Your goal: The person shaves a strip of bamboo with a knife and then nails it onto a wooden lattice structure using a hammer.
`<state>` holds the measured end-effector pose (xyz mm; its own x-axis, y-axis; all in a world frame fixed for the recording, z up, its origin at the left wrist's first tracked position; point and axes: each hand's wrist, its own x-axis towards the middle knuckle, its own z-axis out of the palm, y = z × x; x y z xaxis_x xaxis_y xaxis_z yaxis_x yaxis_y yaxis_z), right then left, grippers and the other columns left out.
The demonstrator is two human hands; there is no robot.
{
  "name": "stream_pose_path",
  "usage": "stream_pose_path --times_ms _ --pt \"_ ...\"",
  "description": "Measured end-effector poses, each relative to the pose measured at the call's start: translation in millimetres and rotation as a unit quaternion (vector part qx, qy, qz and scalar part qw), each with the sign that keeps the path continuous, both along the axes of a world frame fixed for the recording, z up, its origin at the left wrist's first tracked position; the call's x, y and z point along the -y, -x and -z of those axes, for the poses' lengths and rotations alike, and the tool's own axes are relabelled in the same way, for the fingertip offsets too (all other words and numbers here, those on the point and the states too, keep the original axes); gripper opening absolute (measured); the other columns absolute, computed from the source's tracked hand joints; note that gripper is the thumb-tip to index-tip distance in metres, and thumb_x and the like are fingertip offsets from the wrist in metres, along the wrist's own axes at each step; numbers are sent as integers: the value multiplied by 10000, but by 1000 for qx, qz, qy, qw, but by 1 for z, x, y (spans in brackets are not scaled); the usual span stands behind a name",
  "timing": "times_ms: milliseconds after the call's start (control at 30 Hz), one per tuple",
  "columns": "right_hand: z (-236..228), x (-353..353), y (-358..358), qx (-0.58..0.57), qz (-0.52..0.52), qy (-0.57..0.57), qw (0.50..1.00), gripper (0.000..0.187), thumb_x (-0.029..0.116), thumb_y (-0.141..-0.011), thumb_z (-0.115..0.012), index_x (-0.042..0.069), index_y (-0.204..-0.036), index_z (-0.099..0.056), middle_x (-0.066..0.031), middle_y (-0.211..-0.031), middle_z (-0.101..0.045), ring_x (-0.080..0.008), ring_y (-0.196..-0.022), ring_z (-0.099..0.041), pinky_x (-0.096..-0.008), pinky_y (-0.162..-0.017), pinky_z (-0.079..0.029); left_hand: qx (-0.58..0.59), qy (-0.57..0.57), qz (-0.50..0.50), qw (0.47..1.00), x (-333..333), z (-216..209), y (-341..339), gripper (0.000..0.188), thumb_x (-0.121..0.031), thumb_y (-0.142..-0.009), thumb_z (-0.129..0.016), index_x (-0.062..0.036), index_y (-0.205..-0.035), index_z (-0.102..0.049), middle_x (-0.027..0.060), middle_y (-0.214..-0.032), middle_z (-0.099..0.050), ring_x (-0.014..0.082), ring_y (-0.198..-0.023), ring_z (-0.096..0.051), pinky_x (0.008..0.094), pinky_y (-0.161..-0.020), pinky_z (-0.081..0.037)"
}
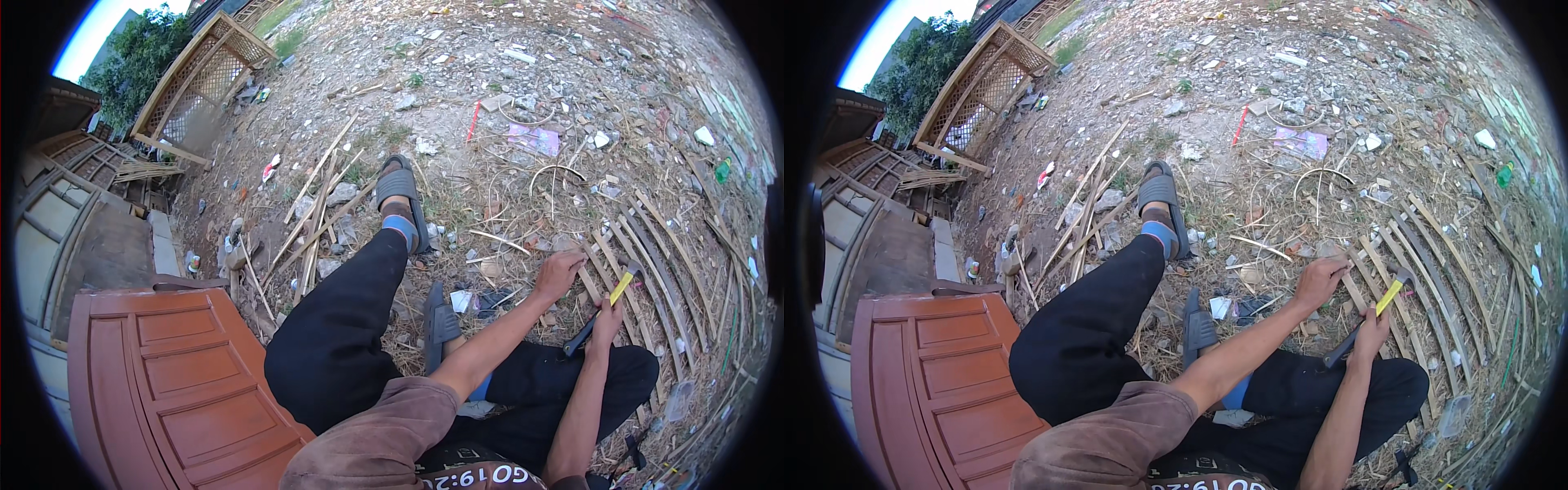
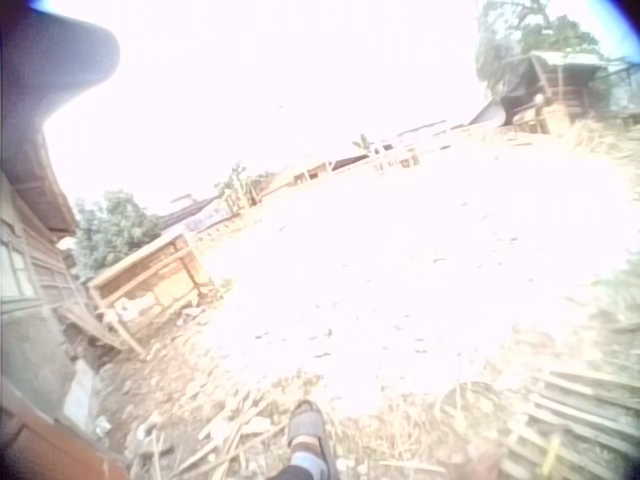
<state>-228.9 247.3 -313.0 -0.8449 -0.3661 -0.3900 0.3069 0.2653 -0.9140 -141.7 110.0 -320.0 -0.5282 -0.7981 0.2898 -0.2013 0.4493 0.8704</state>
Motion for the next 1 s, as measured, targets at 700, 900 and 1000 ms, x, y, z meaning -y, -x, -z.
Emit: stream_pose_path --times_ms 700,900,1000 --pt "1 0 -13 2 -17 -12 1000 123 181 -1004 -538 64 -977 -565 6 -759 -549 -79 -660 -503 -254 -574 -413 13 20 -37 999 -4 14 -10 143 -125 -851 -694 -37 -957 -729 161 -927 -712 350 -853 -685 413 -734 -542" --pt "-15 1 -3 33 49 28 998 139 175 -1010 -530 63 -1073 -583 12 -731 -496 -74 -622 -493 -242 -549 -434 9 10 -12 1000 0 -2 8 164 -153 -860 -698 -26 -960 -725 170 -924 -711 359 -843 -685 403 -739 -539" --pt "-22 -5 -13 57 24 64 996 150 193 -1021 -514 48 -1008 -550 4 -700 -497 -74 -569 -505 -244 -504 -442 19 -23 -25 999 3 12 1 192 -155 -843 -716 -52 -1005 -731 179 -949 -715 349 -848 -698 379 -744 -541"
